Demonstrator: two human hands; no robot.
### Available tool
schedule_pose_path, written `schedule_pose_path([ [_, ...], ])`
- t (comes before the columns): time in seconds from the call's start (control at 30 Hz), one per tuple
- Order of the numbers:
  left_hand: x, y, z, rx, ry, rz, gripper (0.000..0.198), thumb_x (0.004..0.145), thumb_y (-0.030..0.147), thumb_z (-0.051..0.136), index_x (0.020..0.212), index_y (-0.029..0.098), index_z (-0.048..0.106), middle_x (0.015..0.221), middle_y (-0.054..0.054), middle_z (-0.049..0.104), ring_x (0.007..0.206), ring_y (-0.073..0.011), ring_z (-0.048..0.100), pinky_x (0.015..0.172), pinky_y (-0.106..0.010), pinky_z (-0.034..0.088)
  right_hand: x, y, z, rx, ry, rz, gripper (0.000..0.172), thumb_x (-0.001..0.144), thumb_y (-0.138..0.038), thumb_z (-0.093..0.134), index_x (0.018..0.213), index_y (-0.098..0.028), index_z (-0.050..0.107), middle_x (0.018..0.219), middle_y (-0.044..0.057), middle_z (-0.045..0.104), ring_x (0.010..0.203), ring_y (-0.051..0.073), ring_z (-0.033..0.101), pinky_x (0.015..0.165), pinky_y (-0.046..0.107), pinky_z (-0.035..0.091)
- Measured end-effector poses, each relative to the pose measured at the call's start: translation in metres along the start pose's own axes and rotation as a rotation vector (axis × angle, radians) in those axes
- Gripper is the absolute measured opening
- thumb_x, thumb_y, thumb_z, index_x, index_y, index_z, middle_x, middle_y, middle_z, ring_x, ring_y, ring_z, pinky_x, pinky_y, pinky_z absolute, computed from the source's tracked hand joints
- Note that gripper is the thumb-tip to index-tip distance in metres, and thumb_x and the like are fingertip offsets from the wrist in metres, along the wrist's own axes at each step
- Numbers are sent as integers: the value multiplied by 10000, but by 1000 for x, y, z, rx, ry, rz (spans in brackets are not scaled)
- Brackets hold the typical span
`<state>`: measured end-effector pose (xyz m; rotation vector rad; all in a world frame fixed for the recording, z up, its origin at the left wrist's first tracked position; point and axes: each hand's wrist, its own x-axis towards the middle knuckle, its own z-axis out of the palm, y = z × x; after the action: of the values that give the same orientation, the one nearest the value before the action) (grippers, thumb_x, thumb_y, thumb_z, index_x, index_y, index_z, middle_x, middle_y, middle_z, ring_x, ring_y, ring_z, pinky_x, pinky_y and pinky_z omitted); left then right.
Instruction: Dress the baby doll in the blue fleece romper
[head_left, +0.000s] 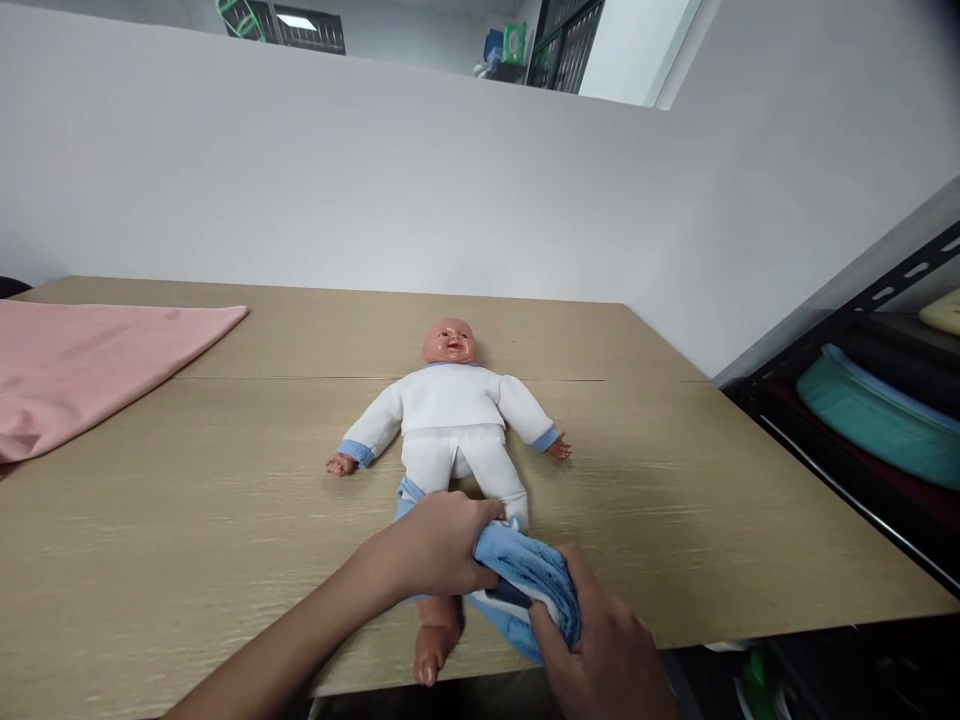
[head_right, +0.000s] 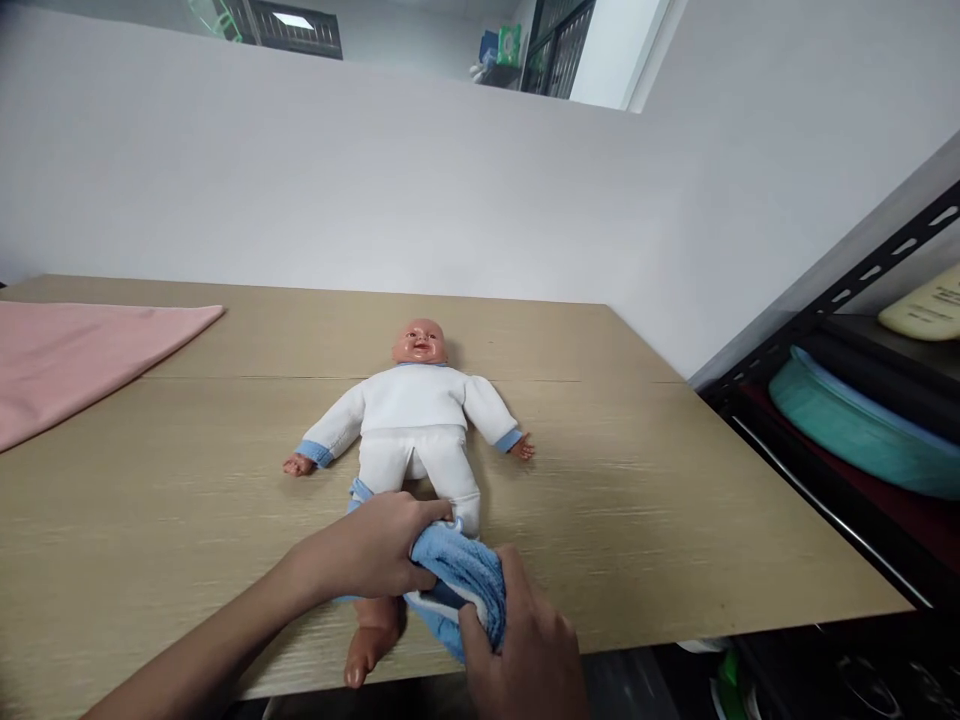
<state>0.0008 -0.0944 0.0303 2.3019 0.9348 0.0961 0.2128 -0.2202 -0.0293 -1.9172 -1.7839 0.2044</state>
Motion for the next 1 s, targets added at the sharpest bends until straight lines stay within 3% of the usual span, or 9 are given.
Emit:
schedule_pose_path([
  [0.2,5,-8,21,-3,85,46,488,813,244,696,1294,241,612,1224,-77,797,1051,-336,785,777,-361,502,-13,15,32,73,153,17,352,875,-350,637,1203,-251,717,1200,142,772,1090,365,748,858,446,636],
  [0.3,6,-7,24,-8,97,32,487,846,255,671,1323,223,580,1215,-95,782,1106,-354,760,854,-398,530,-19,18,47,156,239,109,395,900,-368,605,1257,-219,689,1277,166,744,1162,376,726,928,484,629],
  [0.47,6,-3,19,-76,116,30,449,805,210,680,1238,189,564,1213,-125,722,1147,-334,682,947,-423,520,-28,21,59,384,168,252,443,926,-375,593,1331,-215,675,1258,128,786,1149,334,759,985,442,634],
  [0.6,5,-9,13,-273,78,29,493,813,221,685,1277,198,520,1191,-83,718,1048,-282,689,892,-384,506,-25,21,60,547,153,321,478,868,-402,657,1294,-191,698,1205,125,814,1101,325,785,922,398,665],
  [0.73,5,-19,10,-392,67,8,517,793,164,661,1293,226,545,1166,-38,699,1024,-251,679,895,-362,488,-9,8,55,661,90,226,424,791,-256,660,1210,-217,710,1148,94,779,1084,296,767,924,390,662],
  [0.83,5,-22,6,-481,30,41,552,765,117,673,1293,223,554,1185,-30,684,1051,-235,672,914,-344,497,-5,-1,56,687,82,155,418,780,-211,701,1196,-235,674,1214,98,731,1119,285,754,927,381,660],
  [1.0,2,-21,-2,-567,-5,86,540,764,110,733,1264,217,560,1206,-26,663,1061,-211,653,914,-312,504,-9,-3,58,849,122,138,613,889,-244,752,1431,-226,466,1366,182,717,1130,256,783,902,340,672],
])
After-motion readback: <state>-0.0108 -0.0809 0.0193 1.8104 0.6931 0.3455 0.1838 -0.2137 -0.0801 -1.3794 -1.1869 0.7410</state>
